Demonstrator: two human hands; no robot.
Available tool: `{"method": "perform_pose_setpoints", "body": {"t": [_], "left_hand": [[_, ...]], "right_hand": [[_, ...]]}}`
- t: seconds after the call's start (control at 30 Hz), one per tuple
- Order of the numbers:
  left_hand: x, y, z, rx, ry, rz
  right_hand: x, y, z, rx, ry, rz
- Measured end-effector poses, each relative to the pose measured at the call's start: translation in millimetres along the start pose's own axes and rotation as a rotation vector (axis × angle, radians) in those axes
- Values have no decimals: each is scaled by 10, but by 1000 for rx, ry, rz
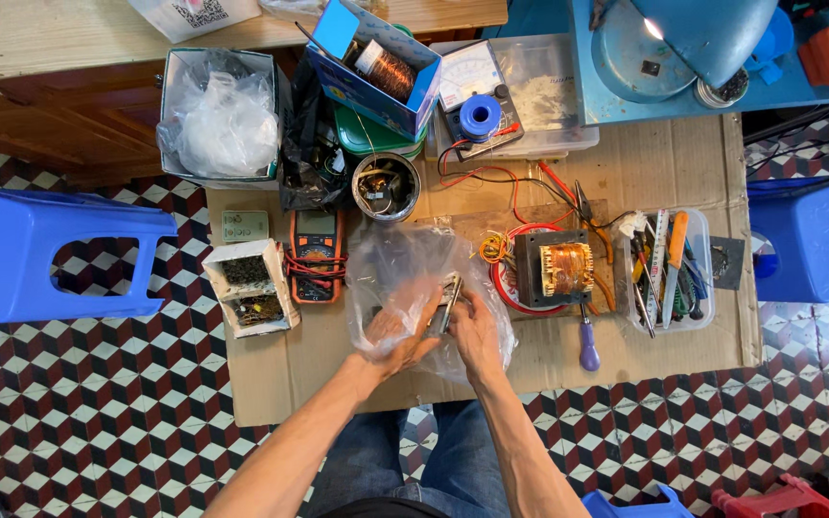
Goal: The person repeatedly places small dark rectangular pieces onto a copper-wound coil assembly on a workbench. They pick up the pieces from a plastic bag and arrange them on the coil, then return them to the bag, repeating the cycle.
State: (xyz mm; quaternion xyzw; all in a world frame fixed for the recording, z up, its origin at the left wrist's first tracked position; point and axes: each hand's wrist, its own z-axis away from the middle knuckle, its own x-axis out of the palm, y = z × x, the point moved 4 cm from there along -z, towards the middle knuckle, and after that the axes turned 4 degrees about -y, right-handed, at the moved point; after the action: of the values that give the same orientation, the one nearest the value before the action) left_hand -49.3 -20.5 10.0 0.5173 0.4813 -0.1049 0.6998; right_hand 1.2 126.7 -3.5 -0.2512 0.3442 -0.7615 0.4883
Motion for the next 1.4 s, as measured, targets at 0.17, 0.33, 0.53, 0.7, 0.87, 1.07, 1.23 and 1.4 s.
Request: {"method": "perform_pose_setpoints", "body": {"t": [0.17,0.33,0.53,0.7,0.87,1.07,1.23,1.4], "left_hand": [[-257,-14,-47,-68,-173,-51],[-474,-179,0,-375,-173,-134],[-545,-144,-99,-427,-76,-1],[-485,192,-175,-104,63,-2],[-415,-89,-289,-228,180,-87],[-379,-471,-538,-129,-92,-561],[-368,-612,-720,-442,-160,-177],[-485,-540,-747,-334,-19,-219]], "right_hand": [[-21,91,-69,75,93,359],[-117,-16,-38,-314,372,764],[-113,-147,-50,-180,367,766],[90,-237,-17,-436,324,569],[44,-233,-31,-384,281,679],[49,-267,117,-266,328,712],[-2,-322,47,-196,323,699],[4,-297,-18,-329,360,725]]}}
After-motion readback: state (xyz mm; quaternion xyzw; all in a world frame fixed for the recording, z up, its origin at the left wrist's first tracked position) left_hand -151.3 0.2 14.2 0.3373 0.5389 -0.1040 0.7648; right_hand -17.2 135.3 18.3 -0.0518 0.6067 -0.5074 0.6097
